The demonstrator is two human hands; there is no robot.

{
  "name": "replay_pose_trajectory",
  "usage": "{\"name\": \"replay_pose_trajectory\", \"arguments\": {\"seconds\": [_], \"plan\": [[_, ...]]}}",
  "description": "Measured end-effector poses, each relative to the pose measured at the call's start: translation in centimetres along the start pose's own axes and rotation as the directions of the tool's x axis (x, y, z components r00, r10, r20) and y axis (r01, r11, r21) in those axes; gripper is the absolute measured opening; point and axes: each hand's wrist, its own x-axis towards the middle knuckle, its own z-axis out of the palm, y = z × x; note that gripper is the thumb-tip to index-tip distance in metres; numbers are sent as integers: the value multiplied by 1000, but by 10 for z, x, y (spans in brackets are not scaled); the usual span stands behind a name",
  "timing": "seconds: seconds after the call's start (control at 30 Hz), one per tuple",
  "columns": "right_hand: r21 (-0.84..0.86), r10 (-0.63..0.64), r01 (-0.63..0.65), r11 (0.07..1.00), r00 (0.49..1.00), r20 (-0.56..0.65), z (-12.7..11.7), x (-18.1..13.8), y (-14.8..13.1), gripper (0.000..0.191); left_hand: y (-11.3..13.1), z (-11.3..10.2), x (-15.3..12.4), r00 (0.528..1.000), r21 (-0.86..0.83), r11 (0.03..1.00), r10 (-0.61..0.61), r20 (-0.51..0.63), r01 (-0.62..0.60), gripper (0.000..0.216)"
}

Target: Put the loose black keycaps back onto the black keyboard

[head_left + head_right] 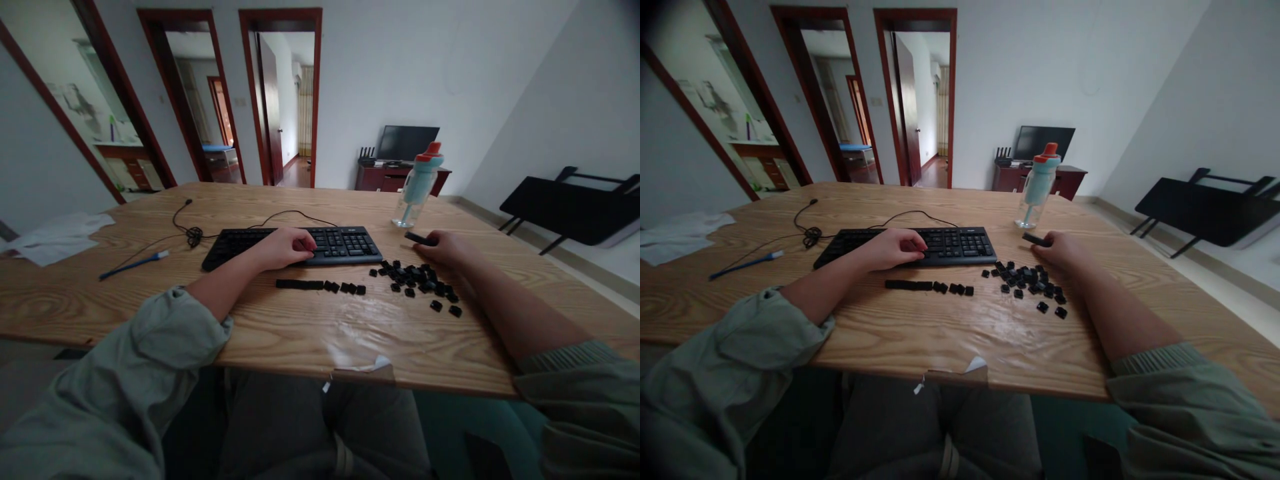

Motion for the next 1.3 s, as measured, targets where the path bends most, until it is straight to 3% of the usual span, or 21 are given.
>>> {"name": "replay_pose_trajectory", "arguments": {"seconds": [0.33, 0.77, 0.9, 1.07, 1.2, 1.3], "plan": [[105, 7, -11, 994, 999, 40, 8, 9, 12, 45, 6, 7, 0, 990, 247, 968, 3, 143, -39, 20], [98, -9, 1, 995, 996, 86, -1, 1, 4, 41, 8, 0, -4, 984, 277, 954, 73, 165, -117, 24], [111, -8, -1, 994, 997, 76, -2, -3, 1, 39, 6, -1, -5, 972, 277, 956, 36, 232, -101, 32], [111, -2, -8, 994, 996, 87, -1, -2, 1, 35, 6, 0, -4, 955, 328, 930, 67, 289, -164, 32], [114, 0, -12, 993, 994, 107, -1, 1, 3, 34, 9, 2, -3, 950, 358, 909, 107, 293, -213, 22], [100, -1, -11, 995, 993, 117, 0, 3, 4, 36, 9, 2, -3, 964, 287, 934, 154, 216, -214, 20]]}}
